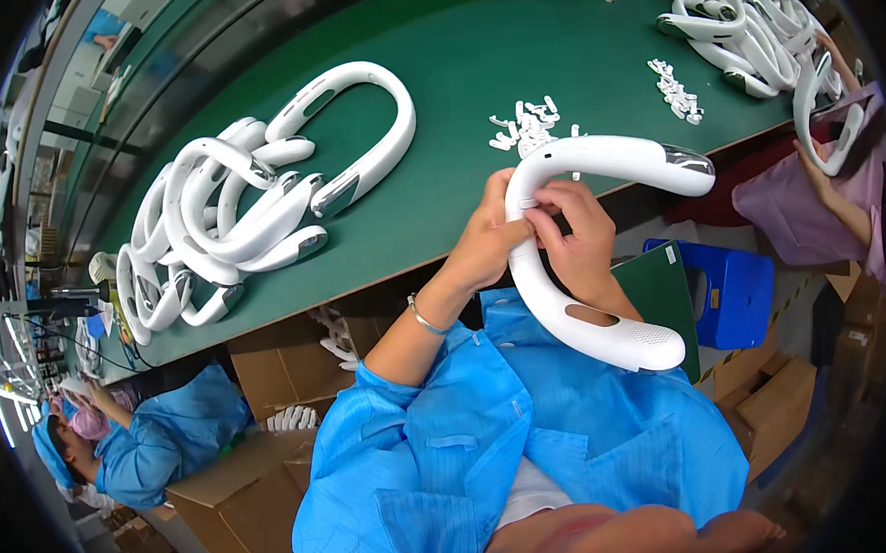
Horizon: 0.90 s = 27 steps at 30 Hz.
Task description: The recorder is assembling components of white wearable neck fans at a factory workstation, attaching small plastic clips and housing pieces.
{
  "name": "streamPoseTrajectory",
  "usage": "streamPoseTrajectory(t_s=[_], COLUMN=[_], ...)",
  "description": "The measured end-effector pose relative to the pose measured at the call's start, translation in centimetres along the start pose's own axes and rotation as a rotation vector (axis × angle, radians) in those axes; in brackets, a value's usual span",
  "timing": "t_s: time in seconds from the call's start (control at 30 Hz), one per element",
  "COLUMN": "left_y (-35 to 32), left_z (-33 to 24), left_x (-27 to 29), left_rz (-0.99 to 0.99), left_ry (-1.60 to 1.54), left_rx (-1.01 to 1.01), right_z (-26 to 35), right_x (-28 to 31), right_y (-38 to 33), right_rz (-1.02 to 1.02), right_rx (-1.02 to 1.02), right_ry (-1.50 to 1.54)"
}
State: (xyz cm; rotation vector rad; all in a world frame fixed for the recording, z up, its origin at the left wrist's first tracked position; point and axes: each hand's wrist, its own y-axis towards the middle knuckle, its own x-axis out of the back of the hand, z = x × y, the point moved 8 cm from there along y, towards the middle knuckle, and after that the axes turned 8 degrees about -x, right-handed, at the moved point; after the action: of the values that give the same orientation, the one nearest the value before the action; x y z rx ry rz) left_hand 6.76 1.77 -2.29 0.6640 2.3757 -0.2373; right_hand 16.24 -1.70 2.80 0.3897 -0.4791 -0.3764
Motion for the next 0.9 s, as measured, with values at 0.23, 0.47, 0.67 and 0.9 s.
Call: streamPoseTrajectory(t_s=[0.23, 0.47, 0.67, 0.9], left_y=[-0.5, -0.2, 0.0, 0.0], left_z=[0.6, 0.8, -0.2, 0.2], left_x=[0.5, 1.9, 3.4, 3.5], left_rz=[-0.059, -0.173, -0.144, -0.22], left_ry=[0.011, -0.024, -0.07, -0.003], left_rx=[0.041, -0.004, -0.04, -0.004], right_z=[-0.4, 0.0, -7.7, -14.2], right_x=[-0.2, 0.8, 5.9, 5.9], right_y=[0.2, 1.9, 8.5, 12.0], right_rz=[0.114, 0.136, -0.101, -0.035], right_rx=[-0.095, 0.004, -0.116, -0.076], right_ry=[0.073, 0.199, -0.141, -0.634])
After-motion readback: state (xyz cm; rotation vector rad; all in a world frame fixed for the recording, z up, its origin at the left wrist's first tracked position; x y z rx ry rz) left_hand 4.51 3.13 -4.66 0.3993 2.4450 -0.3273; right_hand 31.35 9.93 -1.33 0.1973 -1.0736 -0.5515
